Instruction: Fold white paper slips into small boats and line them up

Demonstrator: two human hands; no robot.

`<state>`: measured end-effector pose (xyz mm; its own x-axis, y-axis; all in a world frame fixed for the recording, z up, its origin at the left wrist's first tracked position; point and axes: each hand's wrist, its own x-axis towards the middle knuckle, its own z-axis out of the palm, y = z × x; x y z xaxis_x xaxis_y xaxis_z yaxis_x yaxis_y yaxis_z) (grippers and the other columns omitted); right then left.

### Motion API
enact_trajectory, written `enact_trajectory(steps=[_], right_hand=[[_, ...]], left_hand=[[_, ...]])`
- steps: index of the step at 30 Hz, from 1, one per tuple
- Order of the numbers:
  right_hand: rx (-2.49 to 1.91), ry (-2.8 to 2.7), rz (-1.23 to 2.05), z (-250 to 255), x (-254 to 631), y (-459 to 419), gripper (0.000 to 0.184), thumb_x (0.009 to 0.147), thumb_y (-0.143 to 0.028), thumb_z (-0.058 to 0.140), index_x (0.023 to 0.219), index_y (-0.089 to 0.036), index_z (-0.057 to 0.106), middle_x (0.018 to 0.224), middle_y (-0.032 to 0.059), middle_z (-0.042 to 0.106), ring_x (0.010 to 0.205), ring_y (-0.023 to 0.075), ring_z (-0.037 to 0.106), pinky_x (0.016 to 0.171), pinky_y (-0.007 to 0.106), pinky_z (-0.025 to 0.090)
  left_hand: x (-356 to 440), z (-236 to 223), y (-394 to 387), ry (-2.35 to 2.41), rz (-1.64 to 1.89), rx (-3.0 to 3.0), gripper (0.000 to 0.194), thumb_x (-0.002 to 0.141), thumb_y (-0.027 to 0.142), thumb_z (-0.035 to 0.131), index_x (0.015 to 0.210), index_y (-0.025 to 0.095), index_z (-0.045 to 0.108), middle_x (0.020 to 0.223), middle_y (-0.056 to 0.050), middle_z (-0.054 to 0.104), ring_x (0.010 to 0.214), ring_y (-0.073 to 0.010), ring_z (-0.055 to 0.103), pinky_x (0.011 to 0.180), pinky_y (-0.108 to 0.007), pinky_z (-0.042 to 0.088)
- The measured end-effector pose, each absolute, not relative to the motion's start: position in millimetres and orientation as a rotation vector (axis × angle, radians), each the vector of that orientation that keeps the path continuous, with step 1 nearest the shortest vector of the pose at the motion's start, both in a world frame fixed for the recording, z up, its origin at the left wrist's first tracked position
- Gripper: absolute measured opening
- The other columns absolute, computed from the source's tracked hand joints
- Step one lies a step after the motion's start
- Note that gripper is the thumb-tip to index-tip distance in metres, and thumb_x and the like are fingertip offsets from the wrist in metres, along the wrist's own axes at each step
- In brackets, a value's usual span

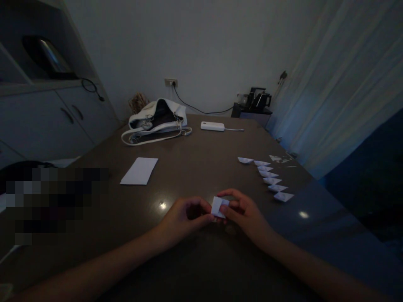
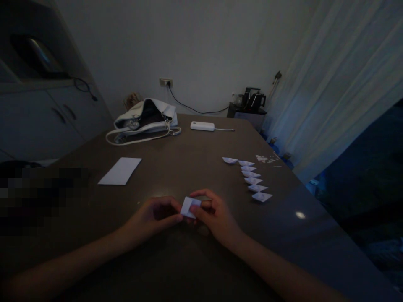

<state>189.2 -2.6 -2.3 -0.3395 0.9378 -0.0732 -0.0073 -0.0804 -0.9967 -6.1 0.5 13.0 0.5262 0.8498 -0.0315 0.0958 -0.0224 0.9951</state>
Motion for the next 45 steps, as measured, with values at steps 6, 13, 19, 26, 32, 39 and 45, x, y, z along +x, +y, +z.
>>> enact_trajectory(steps=[6, 13, 19, 26, 32, 39, 45], right_hand=[[-0.971, -1.307, 1.706, -4.9, 190.0, -2.0, 0.047, 0.078, -0.038, 0.070, 0.113, -0.021, 0.045, 0.068, -0.0021, 0.066, 0.055, 0.0094, 0.059, 0.052, 0.020, 0.046], [-0.944, -1.365, 1.911, -4.0, 187.0, -5.2, 0.050, 0.078, -0.044, 0.068, 0.114, -0.021, 0.041, 0.064, -0.0029, 0.064, 0.046, 0.0080, 0.055, 0.045, 0.017, 0.041], [-1.088, -1.645, 1.260, 6.2, 190.7, -8.7, 0.018, 0.085, -0.031, 0.059, 0.098, -0.020, 0.055, 0.094, 0.0038, 0.063, 0.071, 0.0116, 0.061, 0.059, 0.022, 0.048], [-1.037, -1.943, 0.808, 13.3, 191.5, -13.6, 0.006, 0.081, -0.023, 0.064, 0.083, -0.018, 0.067, 0.071, 0.0009, 0.065, 0.065, 0.0123, 0.060, 0.060, 0.023, 0.046], [-1.055, -1.922, 0.797, 11.5, 191.9, -12.2, 0.008, 0.083, -0.024, 0.062, 0.082, -0.018, 0.067, 0.073, 0.0019, 0.067, 0.066, 0.0128, 0.062, 0.060, 0.023, 0.046], [-1.073, -1.820, 1.095, 10.6, 190.6, -12.5, 0.011, 0.086, -0.028, 0.059, 0.083, -0.019, 0.063, 0.068, -0.0010, 0.061, 0.060, 0.0106, 0.058, 0.055, 0.021, 0.044], [-1.079, -1.645, 1.286, 3.9, 185.6, -13.8, 0.010, 0.083, -0.028, 0.062, 0.084, -0.019, 0.059, 0.064, -0.0033, 0.057, 0.055, 0.0088, 0.054, 0.051, 0.019, 0.041]], left_hand=[[-10.2, 8.8, -0.3, 0.950, 0.892, 1.757, 0.017, 0.077, 0.026, 0.069, 0.082, 0.014, 0.058, 0.078, -0.002, 0.059, 0.072, -0.0150, 0.056, 0.066, -0.027, 0.046], [-13.7, 14.4, 0.1, 0.772, 0.966, 2.012, 0.014, 0.085, 0.020, 0.063, 0.098, 0.021, 0.064, 0.112, -0.006, 0.056, 0.102, -0.0188, 0.055, 0.083, -0.030, 0.046], [-11.9, 15.3, -0.4, 0.904, 0.901, 1.966, 0.008, 0.085, 0.023, 0.061, 0.088, 0.016, 0.063, 0.087, -0.004, 0.066, 0.082, -0.0164, 0.061, 0.074, -0.027, 0.046], [-11.0, 12.7, -1.0, 0.969, 0.849, 1.959, 0.013, 0.084, 0.028, 0.062, 0.089, 0.016, 0.065, 0.078, -0.002, 0.066, 0.073, -0.0150, 0.059, 0.065, -0.024, 0.044], [-11.6, 18.3, -0.4, 0.877, 0.826, 1.808, 0.022, 0.088, 0.033, 0.054, 0.092, 0.015, 0.066, 0.083, -0.004, 0.066, 0.077, -0.0157, 0.060, 0.068, -0.024, 0.045], [-9.2, 17.9, 0.1, 0.850, 0.754, 1.674, 0.019, 0.086, 0.026, 0.055, 0.087, 0.012, 0.067, 0.075, -0.004, 0.067, 0.068, -0.0136, 0.061, 0.061, -0.022, 0.046], [-8.9, 16.8, -6.1, 0.924, 0.762, 1.783, 0.018, 0.086, 0.025, 0.057, 0.095, 0.013, 0.067, 0.077, -0.005, 0.072, 0.067, -0.0141, 0.065, 0.058, -0.020, 0.047]])
